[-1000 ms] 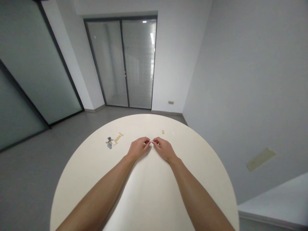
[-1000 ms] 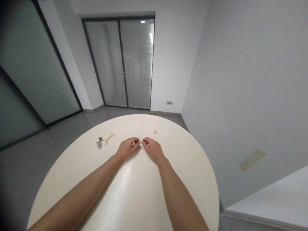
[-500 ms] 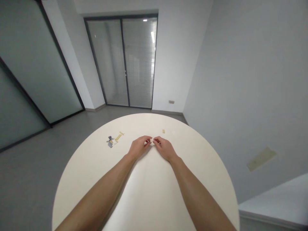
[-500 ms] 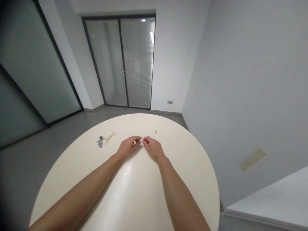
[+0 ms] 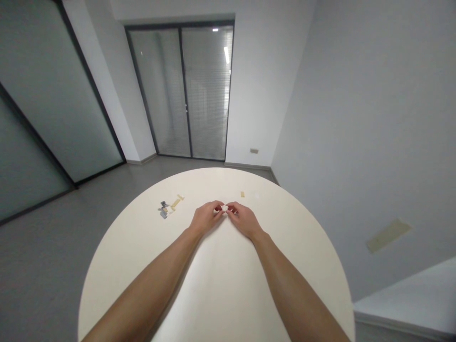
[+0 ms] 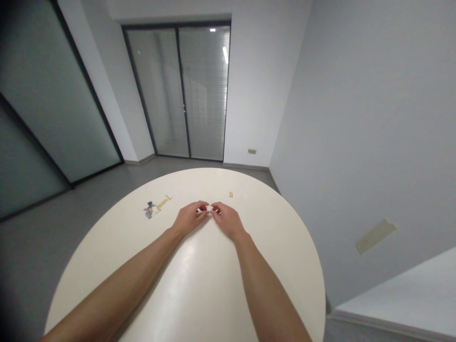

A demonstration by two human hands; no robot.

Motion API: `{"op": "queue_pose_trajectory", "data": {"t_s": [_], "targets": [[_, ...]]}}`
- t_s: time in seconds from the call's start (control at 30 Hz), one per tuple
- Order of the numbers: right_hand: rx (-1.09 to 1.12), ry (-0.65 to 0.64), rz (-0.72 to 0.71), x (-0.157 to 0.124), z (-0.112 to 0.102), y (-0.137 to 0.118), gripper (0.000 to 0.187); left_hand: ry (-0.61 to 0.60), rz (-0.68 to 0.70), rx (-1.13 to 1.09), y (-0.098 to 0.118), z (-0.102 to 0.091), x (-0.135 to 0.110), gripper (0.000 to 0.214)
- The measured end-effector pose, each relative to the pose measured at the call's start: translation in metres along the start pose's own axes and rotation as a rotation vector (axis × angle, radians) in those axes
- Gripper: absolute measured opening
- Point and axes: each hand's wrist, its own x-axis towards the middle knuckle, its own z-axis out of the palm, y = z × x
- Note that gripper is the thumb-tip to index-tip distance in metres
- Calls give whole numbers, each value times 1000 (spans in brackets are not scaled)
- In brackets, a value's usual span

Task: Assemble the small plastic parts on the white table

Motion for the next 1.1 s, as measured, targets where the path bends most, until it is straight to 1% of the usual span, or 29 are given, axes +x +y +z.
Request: {"op": "queue_pose_trajectory", "data": {"t_s": [0.2,0.57,0.87,1.1], "targets": [[-6,-10,-5,1,-1,0,21,-4,7,4,0,0,0,21],[-9,-12,-6,1,2,4,23,-11,0,14,-1,1,0,24],[-32,-10,33,-1,1,3,14,-16,44,-6,-6,5,1,29],[-45,-19,32,-1,0,3,14,-16,55,-19,-8,7,1,32]]}}
